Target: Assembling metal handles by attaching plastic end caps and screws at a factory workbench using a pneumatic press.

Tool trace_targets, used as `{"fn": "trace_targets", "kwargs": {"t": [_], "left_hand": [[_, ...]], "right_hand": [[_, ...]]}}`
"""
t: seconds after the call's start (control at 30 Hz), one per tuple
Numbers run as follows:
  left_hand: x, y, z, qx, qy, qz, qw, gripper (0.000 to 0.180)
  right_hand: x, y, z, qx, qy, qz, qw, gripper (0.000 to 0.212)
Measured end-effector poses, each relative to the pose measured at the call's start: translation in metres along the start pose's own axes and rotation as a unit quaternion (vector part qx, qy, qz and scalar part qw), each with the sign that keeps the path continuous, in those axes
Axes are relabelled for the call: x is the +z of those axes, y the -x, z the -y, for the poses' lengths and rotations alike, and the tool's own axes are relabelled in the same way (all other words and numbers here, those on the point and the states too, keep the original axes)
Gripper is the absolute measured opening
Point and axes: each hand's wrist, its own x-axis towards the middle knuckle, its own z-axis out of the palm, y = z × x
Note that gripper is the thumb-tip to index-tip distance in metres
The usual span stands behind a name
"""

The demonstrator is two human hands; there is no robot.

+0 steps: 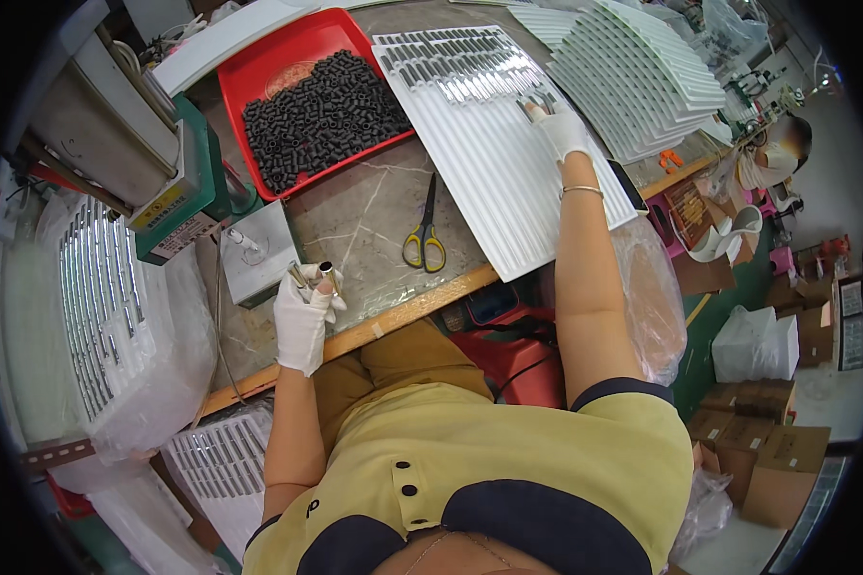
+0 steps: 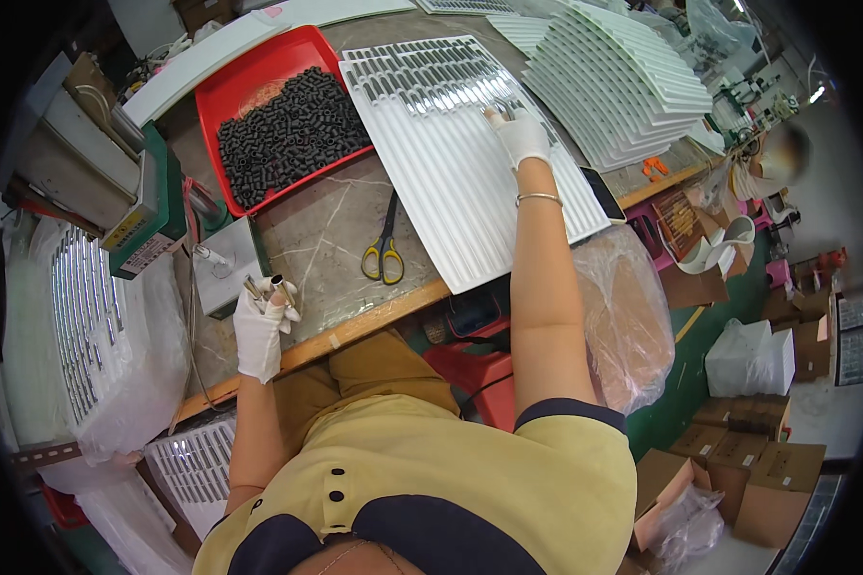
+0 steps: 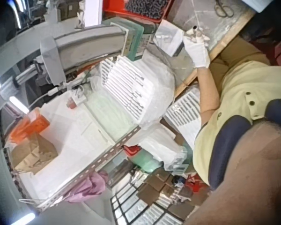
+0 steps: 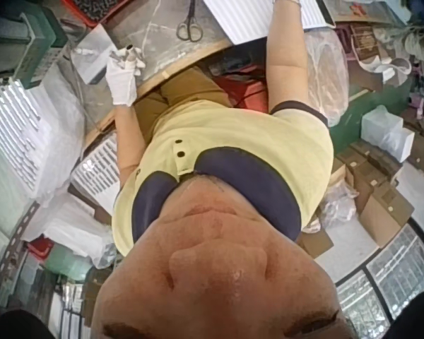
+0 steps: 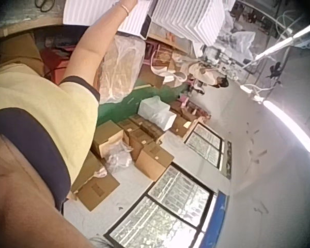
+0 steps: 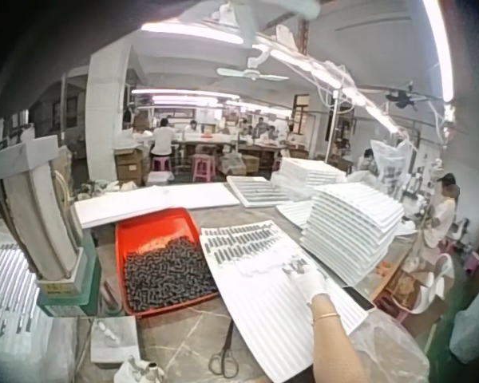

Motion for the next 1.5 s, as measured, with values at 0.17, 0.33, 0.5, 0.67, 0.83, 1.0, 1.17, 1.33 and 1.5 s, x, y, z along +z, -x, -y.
{"fn": "trace_targets", "kwargs": {"t": [0.17,0.33,0.5,0.67,0.83,1.0,1.17,1.33,1.5], "left_hand": [[-0.003,-0.002,-0.003,-0.015,0.082,0.052,0.995,0.03],[-0.003,-0.01,-0.016,0.022,0.065,0.039,0.997,0.018],[-0.01,-0.008,-0.026,-0.029,0.029,0.004,0.999,0.014],[-0.019,0.002,-0.034,-0.019,-0.003,-0.037,0.999,0.016],[-0.04,0.008,-0.033,-0.051,-0.029,-0.059,0.997,0.02],[-0.048,0.008,-0.018,0.014,-0.017,-0.095,0.995,0.029],[-0.074,-0.018,-0.021,0.067,-0.274,-0.159,0.946,0.051],[-0.097,-0.057,-0.054,0.072,-0.429,-0.103,0.895,0.046],[-0.121,-0.056,-0.033,0.134,-0.327,-0.176,0.919,0.028]], "right_hand": [[0.019,-0.021,0.015,-0.054,0.228,0.015,0.972,0.056],[0.004,-0.031,0.021,-0.143,0.205,-0.017,0.968,0.034],[-0.008,0.165,0.141,-0.242,-0.25,0.077,0.934,0.013],[0.055,0.241,0.173,-0.154,-0.426,0.311,0.835,0.013],[0.083,0.248,0.181,-0.374,-0.247,0.228,0.864,0.016],[0.106,0.255,0.185,-0.406,-0.233,0.262,0.844,0.024],[0.142,0.243,0.189,-0.257,-0.35,0.357,0.827,0.024],[0.159,0.225,0.227,-0.321,-0.239,0.301,0.866,0.027],[0.173,0.225,0.245,-0.38,-0.137,0.285,0.869,0.031]]}}
